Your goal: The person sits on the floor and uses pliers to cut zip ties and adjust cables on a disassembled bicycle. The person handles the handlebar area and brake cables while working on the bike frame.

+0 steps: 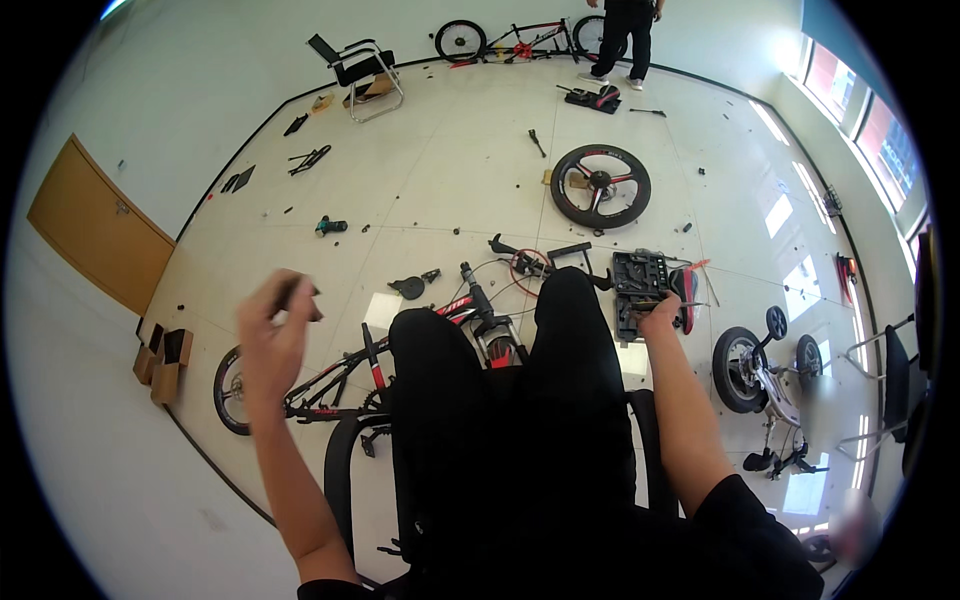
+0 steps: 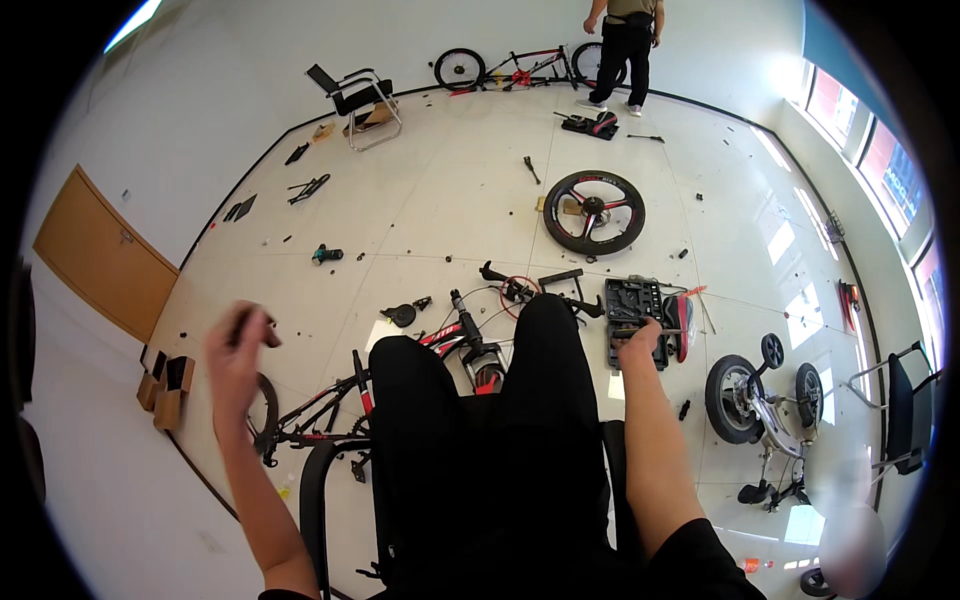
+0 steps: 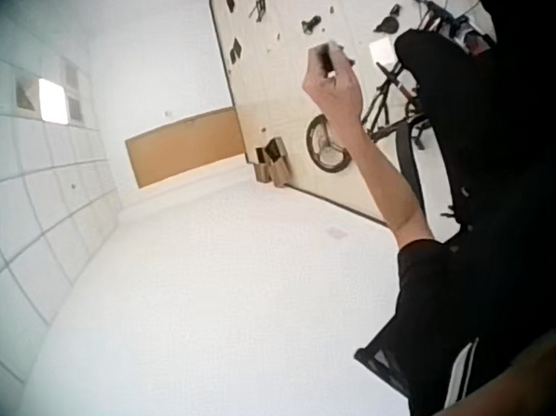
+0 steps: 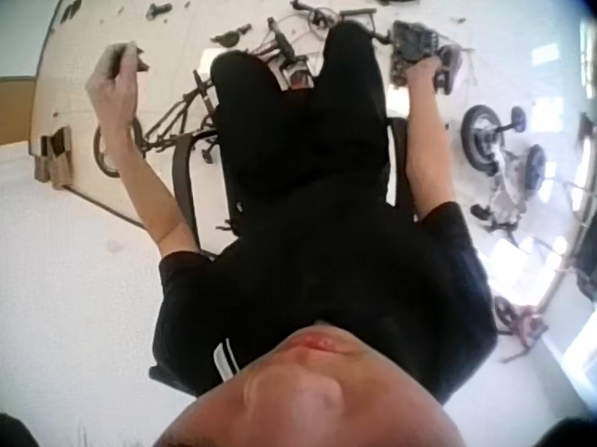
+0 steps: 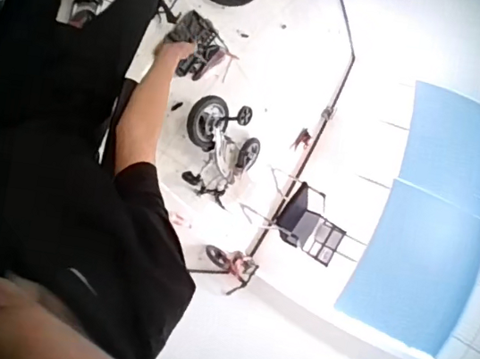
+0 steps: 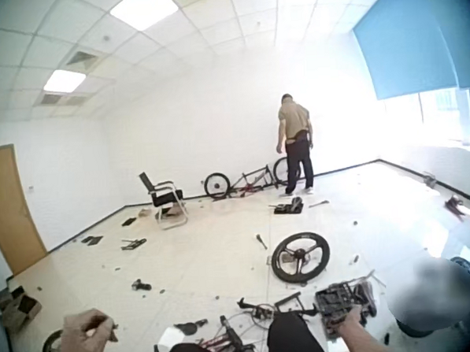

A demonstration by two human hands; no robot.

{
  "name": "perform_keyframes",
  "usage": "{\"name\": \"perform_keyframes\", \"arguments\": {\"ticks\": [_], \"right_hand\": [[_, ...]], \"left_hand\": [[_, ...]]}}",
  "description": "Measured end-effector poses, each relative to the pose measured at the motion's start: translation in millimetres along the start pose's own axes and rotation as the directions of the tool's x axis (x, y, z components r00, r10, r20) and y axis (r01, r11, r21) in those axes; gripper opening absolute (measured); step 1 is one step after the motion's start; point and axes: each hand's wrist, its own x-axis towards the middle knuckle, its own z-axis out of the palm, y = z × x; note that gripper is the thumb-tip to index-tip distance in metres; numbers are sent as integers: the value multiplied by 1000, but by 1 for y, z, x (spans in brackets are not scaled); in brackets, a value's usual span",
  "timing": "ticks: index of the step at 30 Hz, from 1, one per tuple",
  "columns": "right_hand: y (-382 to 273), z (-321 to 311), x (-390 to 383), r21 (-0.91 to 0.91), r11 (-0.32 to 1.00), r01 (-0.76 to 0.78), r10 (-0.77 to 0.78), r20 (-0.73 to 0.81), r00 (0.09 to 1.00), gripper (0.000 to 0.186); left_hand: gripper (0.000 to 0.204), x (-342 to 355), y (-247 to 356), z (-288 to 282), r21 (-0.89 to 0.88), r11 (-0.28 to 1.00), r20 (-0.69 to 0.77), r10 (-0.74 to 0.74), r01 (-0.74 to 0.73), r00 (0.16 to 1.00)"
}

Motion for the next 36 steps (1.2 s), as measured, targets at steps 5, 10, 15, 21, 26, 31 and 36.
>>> {"name": "perform_keyframes", "arguments": {"ticks": [5, 10, 15, 21, 26, 31, 36], "right_hand": [[13, -9, 17, -123, 991, -61, 68, 52, 996, 45], [16, -21, 17, -342, 940, -12, -3, -43, 999, 44], [21, -43, 50, -827, 549, 121, -296, -57, 954, 53], [23, -1, -50, -910, 339, 240, -323, 128, 938, 50], [19, -1, -27, -903, 235, 361, -365, 262, 893, 43], [23, -9, -36, -936, 165, 312, -281, 258, 924, 43], [27, -7, -41, -896, 345, 280, -290, 182, 940, 42]], "left_hand": [[31, -91, -272, 27, 383, 765, 117, -596, 517, 795], [25, -130, -324, 15, -145, 611, -50, -790, 778, 611], [25, -119, -288, 38, -126, 599, 145, -777, 791, 612], [27, -126, -279, 31, 56, 537, 356, -799, 842, 485], [28, -124, -281, 34, 79, 535, 413, -785, 841, 461], [26, -120, -269, 32, 109, 588, 345, -779, 802, 524], [24, -125, -280, 29, 98, 586, 358, -775, 805, 521]]}}
